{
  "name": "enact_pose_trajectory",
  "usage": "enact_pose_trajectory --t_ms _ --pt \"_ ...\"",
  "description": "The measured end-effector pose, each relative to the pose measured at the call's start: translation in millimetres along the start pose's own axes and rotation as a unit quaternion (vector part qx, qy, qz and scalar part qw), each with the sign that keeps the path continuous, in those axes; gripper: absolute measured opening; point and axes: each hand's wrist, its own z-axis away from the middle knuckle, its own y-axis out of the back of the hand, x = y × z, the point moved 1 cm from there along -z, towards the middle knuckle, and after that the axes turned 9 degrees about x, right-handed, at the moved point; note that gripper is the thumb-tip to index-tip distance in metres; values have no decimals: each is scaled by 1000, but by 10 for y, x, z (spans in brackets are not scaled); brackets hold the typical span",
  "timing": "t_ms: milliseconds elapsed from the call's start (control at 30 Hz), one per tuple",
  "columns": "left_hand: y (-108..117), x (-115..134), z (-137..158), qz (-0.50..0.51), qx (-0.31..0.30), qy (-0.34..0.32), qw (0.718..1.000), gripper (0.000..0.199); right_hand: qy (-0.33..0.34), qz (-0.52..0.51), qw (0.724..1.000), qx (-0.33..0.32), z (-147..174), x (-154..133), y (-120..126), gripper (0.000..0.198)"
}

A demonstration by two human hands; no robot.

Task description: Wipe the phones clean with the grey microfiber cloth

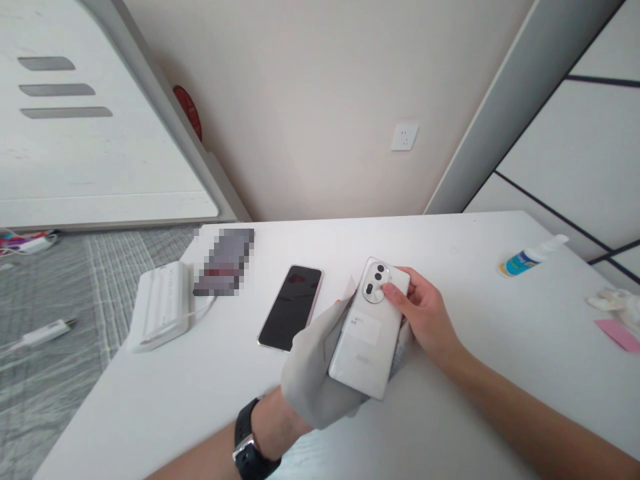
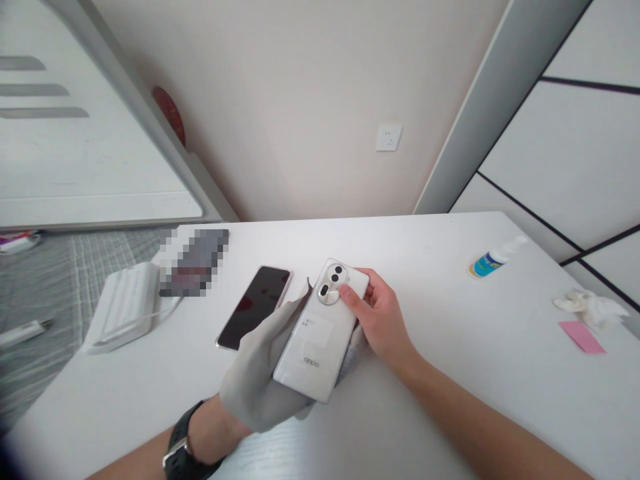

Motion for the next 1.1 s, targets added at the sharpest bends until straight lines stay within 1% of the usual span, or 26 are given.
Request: enact_pose_trajectory --t_ms 100,233,333,433,500,533,600,667,733,900,1000,1100 --pt "-15 -1 -15 45 11 43 998 51 18 10 999 30 -20 13 11 42" --pt "-82 14 4 73 9 26 997 48 31 -2 997 66 -31 -8 17 44" --pt "-145 4 25 67 -19 39 997 46 35 4 996 85 -29 -37 25 42" --pt "-164 -57 35 25 -59 71 995 47 15 7 998 57 -15 -60 28 38" --pt "-142 -112 42 -19 -68 73 995 47 8 7 1000 28 1 -72 22 37" --pt "-126 -138 47 -37 -64 68 995 46 6 9 1000 14 10 -75 18 37" --pt "-93 -172 62 -59 -39 54 996 39 -6 13 1000 -9 28 -71 7 36" --pt "-75 -179 76 -71 -8 38 997 34 -29 17 999 -22 41 -56 -1 36" --pt "-79 -163 84 -79 6 21 997 34 -36 17 999 -28 45 -38 -5 36" --pt "-113 -119 76 -91 -15 -5 996 33 -6 -15 998 -55 54 -34 -22 34" --pt "-105 -131 67 -98 -18 -11 995 36 -9 -47 995 -84 85 -61 -44 35" --pt "-98 -140 63 -104 -19 -15 994 36 -8 -57 993 -100 120 -88 -51 40"
